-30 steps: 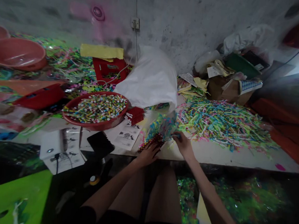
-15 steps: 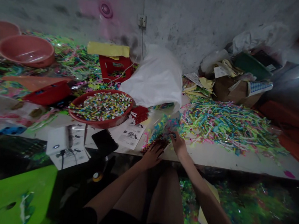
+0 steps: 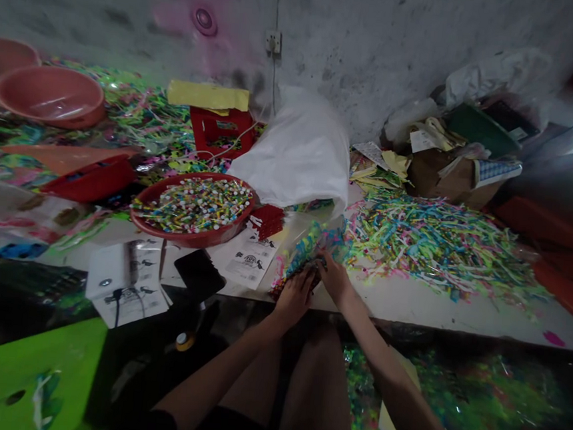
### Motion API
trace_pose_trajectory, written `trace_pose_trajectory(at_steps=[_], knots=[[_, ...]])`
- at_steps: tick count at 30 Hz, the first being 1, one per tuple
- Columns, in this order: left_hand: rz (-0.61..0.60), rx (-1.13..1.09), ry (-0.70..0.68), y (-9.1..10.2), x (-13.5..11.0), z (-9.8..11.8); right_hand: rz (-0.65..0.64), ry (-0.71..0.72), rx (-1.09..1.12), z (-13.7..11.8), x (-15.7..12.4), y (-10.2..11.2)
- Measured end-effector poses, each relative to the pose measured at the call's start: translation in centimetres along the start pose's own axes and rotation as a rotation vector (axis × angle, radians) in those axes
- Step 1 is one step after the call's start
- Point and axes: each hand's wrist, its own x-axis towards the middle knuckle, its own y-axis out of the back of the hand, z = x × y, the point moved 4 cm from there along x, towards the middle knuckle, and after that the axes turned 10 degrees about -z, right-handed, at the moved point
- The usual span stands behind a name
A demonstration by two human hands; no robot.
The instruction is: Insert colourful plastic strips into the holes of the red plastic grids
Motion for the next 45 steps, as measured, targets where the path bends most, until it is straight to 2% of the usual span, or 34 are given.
trace_pose_trajectory(at_steps=[5,10,15,20,23,30,37,41,45], knots=[[-0.039,0.048,0.073,0.4,-0.9,-0.1,0.021,0.011,0.053,-0.1,0.0,0.0],[-0.019,0.080,0.103,0.2,-1.3,-0.7,0.016,0.033,0.069,0.4,0.4,-0.2],[-0.031,0.076,0.098,0.1,-1.5,-0.7,-0.009,0.016,-0.023,0.5,0.9,0.2],[-0.079,0.085,0.108,0.1,-1.0,-1.0,0.021,0.009,-0.185,0.2,2.0,1.3],[-0.104,0.105,0.119,0.0,-0.6,-1.3,0.026,0.055,-0.175,0.0,2.7,1.5],[-0.104,0.150,0.079,-0.7,0.3,-1.5,0.008,0.047,-0.145,-0.2,3.9,1.1],[-0.142,0.157,0.107,-2.0,0.6,-2.2,-0.067,-0.054,-0.246,-1.3,4.2,0.5],[-0.132,0.170,0.122,-1.9,0.7,-2.0,-0.090,-0.103,-0.245,-1.3,4.7,0.5],[-0.161,0.190,0.125,-1.5,1.0,-1.6,-0.076,-0.031,-0.232,-1.4,5.0,0.4]])
